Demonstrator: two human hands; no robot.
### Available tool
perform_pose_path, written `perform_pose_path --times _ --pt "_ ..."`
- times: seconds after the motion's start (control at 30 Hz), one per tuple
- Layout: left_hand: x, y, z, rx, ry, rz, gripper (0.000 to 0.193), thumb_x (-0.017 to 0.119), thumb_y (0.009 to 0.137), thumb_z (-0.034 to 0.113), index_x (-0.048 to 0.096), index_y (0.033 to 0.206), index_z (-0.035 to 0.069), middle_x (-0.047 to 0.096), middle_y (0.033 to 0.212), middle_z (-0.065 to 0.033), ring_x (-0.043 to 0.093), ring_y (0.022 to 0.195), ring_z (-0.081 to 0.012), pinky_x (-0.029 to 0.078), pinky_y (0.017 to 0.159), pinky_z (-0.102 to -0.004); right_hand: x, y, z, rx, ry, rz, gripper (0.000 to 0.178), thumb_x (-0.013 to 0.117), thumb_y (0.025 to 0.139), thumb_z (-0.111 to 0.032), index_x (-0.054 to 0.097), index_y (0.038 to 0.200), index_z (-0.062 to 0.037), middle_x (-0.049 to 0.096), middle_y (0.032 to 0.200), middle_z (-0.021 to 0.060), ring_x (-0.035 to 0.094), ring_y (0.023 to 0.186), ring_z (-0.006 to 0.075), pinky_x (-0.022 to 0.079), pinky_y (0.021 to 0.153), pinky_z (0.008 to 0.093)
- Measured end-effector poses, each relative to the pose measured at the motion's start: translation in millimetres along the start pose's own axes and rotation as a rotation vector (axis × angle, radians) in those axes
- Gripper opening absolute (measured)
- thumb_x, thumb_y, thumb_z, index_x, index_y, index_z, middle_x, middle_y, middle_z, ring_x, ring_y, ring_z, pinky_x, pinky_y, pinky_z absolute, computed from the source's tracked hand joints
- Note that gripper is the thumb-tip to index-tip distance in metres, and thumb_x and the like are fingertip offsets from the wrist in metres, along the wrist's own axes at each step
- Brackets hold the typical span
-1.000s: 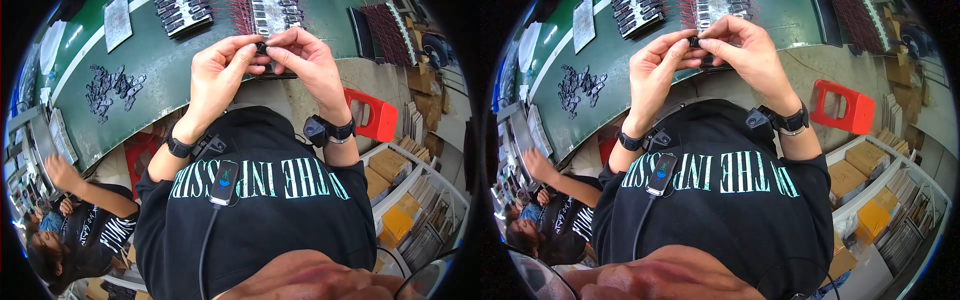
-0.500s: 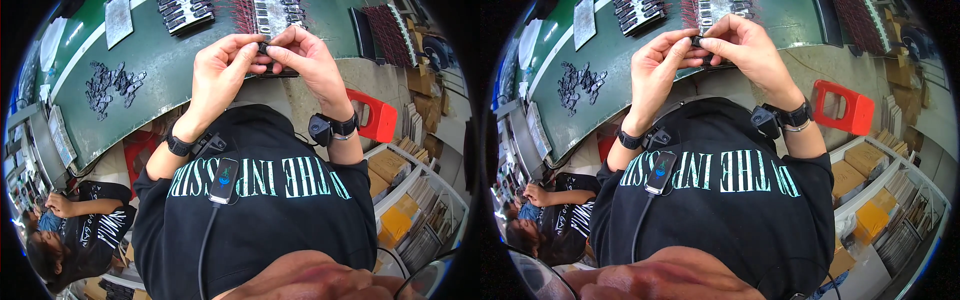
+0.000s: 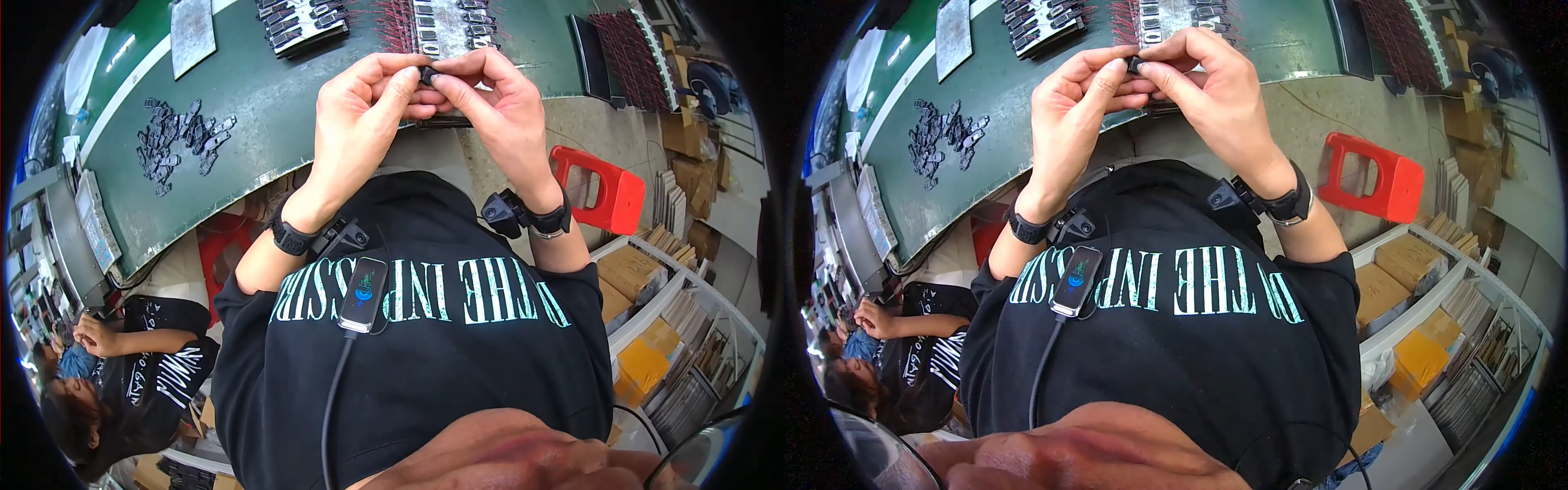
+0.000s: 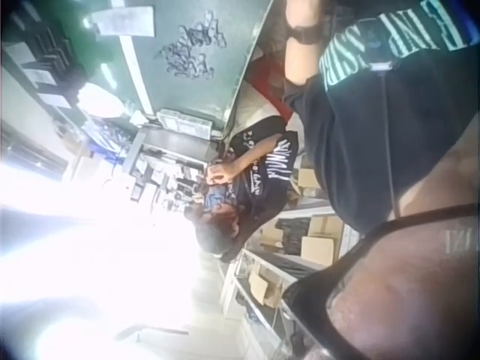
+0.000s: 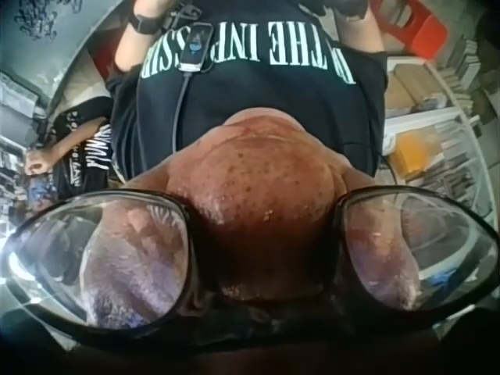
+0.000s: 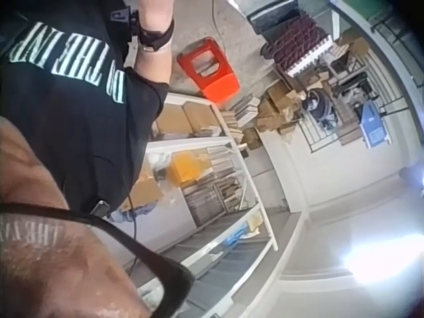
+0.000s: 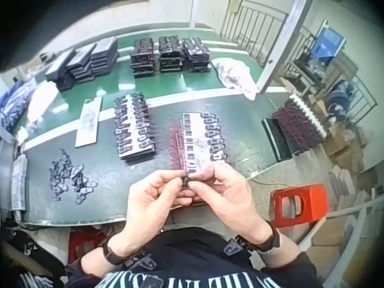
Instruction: The person wipes their hands with a cloth, picks up a small black component, and joins it to a wire on a metal plate. They repeat this process, picking up components from a pile and attaching them to wires on the plate one at a time.
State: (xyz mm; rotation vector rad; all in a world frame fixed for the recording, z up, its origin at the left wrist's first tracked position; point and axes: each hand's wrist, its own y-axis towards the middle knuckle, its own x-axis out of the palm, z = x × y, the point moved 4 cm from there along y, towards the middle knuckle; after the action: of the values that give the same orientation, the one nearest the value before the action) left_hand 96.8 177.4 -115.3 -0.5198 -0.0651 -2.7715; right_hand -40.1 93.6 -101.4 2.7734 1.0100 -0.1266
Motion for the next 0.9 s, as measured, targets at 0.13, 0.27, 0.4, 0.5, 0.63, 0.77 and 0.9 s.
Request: perform_pose_path --times 0.13,0.27,0.4,0.5,0.63,0.77,0.9 --pt "-1.1 1.7 0.0 0.021 0.001 0.014 0.023 0.056 0.102 0.008 0.062 0.120 -0.005 0.073 0.096 -0.0110 0.072 0.084 -0.0131 0.060 0.079 -0.0245 2.0 -4.4 -17.1 -0.366 -0.536 0.052 0.016 0.068 0.093 -0.002 0.064 0.108 0.0040 0.067 0.105 0.0042 0.065 0.090 0.0105 0.056 0.076 0.0247" --pt "-2.3 4.2 -3.0 0.053 0.073 0.028 0.023 0.058 0.101 0.009 0.063 0.119 -0.005 0.074 0.096 -0.0100 0.071 0.083 -0.0117 0.059 0.077 -0.0243 5.1 -1.9 -20.7 -0.380 -0.499 0.153 0.011 0.071 0.090 -0.004 0.068 0.099 0.0011 0.068 0.096 0.0028 0.066 0.084 0.0096 0.054 0.069 0.0271" --pt "0.4 0.4 -1.1 0.115 0.129 0.066 0.022 0.059 0.100 0.008 0.064 0.118 -0.005 0.074 0.095 -0.0098 0.071 0.083 -0.0114 0.059 0.076 -0.0238 -0.9 0.9 -7.2 0.097 -0.033 0.041 0.014 0.068 0.094 -0.006 0.065 0.106 0.0003 0.065 0.102 0.0018 0.063 0.086 0.0087 0.053 0.076 0.0238" --pt "1.3 0.5 -2.3 0.124 0.117 0.076 0.021 0.060 0.100 0.007 0.064 0.117 -0.005 0.074 0.095 -0.0097 0.071 0.083 -0.0111 0.059 0.076 -0.0236 -1.5 3.7 -10.2 0.161 0.021 0.004 0.015 0.067 0.095 -0.010 0.065 0.106 -0.0004 0.065 0.101 0.0015 0.061 0.083 0.0077 0.052 0.075 0.0230" --pt "1.3 -0.7 -1.7 0.127 0.114 0.088 0.021 0.060 0.100 0.007 0.065 0.116 -0.005 0.074 0.094 -0.0094 0.071 0.083 -0.0107 0.058 0.076 -0.0232 -2.0 3.5 -8.0 0.211 0.103 -0.026 0.016 0.067 0.096 -0.013 0.065 0.106 -0.0010 0.065 0.100 0.0014 0.060 0.080 0.0067 0.051 0.075 0.0225" --pt "0.6 -0.6 -2.8 0.134 0.140 0.092 0.020 0.060 0.100 0.007 0.065 0.116 -0.005 0.074 0.094 -0.0090 0.071 0.083 -0.0105 0.058 0.075 -0.0229 -1.6 3.7 -6.9 0.204 0.093 -0.031 0.015 0.067 0.096 -0.013 0.065 0.105 -0.0013 0.064 0.103 0.0023 0.059 0.081 0.0069 0.051 0.075 0.0232" --pt "0.7 -1.4 -3.0 0.141 0.126 0.098 0.020 0.060 0.100 0.007 0.065 0.115 -0.005 0.074 0.093 -0.0086 0.071 0.082 -0.0104 0.058 0.074 -0.0225 1.9 2.7 -2.8 0.147 0.058 -0.007 0.014 0.067 0.096 -0.012 0.064 0.105 -0.0010 0.063 0.108 0.0045 0.060 0.082 0.0077 0.052 0.076 0.0235"
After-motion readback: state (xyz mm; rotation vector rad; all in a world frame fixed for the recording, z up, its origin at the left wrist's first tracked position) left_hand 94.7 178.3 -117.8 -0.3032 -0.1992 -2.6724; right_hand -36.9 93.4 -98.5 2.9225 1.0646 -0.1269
